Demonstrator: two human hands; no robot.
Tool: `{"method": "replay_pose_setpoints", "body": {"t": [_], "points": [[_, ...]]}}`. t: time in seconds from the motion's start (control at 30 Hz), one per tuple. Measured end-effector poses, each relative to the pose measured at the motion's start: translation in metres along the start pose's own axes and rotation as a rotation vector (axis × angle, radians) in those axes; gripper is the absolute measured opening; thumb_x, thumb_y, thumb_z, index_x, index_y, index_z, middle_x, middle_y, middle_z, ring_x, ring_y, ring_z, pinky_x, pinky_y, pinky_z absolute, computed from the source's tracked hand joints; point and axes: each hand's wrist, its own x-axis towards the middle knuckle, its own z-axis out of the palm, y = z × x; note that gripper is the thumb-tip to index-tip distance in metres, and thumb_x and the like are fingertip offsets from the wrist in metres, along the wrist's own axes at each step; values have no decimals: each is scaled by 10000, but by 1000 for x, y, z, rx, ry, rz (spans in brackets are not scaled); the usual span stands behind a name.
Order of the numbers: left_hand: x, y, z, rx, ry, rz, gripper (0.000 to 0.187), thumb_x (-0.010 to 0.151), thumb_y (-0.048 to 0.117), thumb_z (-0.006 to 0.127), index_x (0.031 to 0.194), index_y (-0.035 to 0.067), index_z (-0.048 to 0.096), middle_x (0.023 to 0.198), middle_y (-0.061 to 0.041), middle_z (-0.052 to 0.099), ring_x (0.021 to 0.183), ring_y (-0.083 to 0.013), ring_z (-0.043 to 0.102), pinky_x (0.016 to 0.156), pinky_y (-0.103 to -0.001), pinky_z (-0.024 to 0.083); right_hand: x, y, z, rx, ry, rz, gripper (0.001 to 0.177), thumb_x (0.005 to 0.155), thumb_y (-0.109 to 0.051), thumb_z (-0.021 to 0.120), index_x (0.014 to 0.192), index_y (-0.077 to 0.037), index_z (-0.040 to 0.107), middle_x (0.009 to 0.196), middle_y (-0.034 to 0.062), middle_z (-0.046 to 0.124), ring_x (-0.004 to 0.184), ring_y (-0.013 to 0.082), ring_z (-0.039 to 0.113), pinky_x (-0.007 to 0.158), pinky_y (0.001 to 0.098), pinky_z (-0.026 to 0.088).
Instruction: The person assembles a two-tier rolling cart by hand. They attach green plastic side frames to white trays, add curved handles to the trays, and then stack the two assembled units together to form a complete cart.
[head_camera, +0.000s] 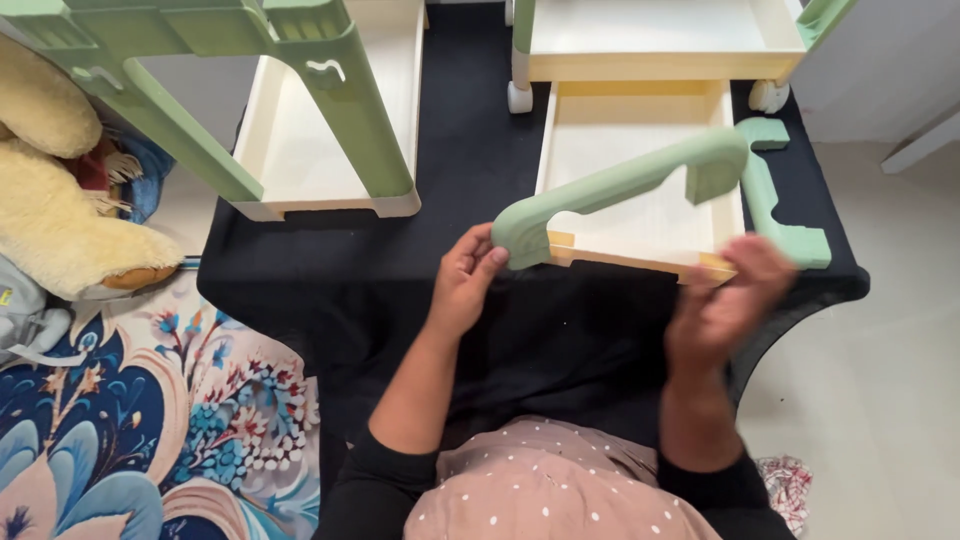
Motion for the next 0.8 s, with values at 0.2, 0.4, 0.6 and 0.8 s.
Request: {"method": "replay_pose_setpoints", "body": {"t": [0.2,0.4,0.6,0.8], "points": [[41,4,1,51,-162,-74,426,1082,161,566,1456,-39,517,1306,-95,661,1191,-154,622,1007,-302,503,37,56,-40,379,-237,336,529,1124,-148,618,1582,6,403,1504,148,547,1407,217,527,1225,355,408],[59,-10,4,119,-226,-10,433,1090,165,567,1476,-25,518,1368,-114,648,1308,-196,593,1126,-336,465,27,92,-54,429,-307,437,487,1085,-46,616,1538,-1,444,1438,158,604,1381,221,576,1196,357,451],[51,-23,2,146,-179,-5,419,1075,140,583,1461,-20,547,1366,-125,656,1307,-207,608,1127,-341,470,9,110,-57,434,-300,478,475,1071,-27,613,1522,-24,464,1423,161,615,1376,231,585,1186,367,456],[54,-26,1,167,-172,-1,432,1069,139,596,1475,-3,549,1357,-132,669,1288,-204,620,1126,-340,470,7,114,-59,453,-280,481,462,1065,-3,621,1505,-28,483,1416,156,620,1371,227,596,1184,360,468]]}}
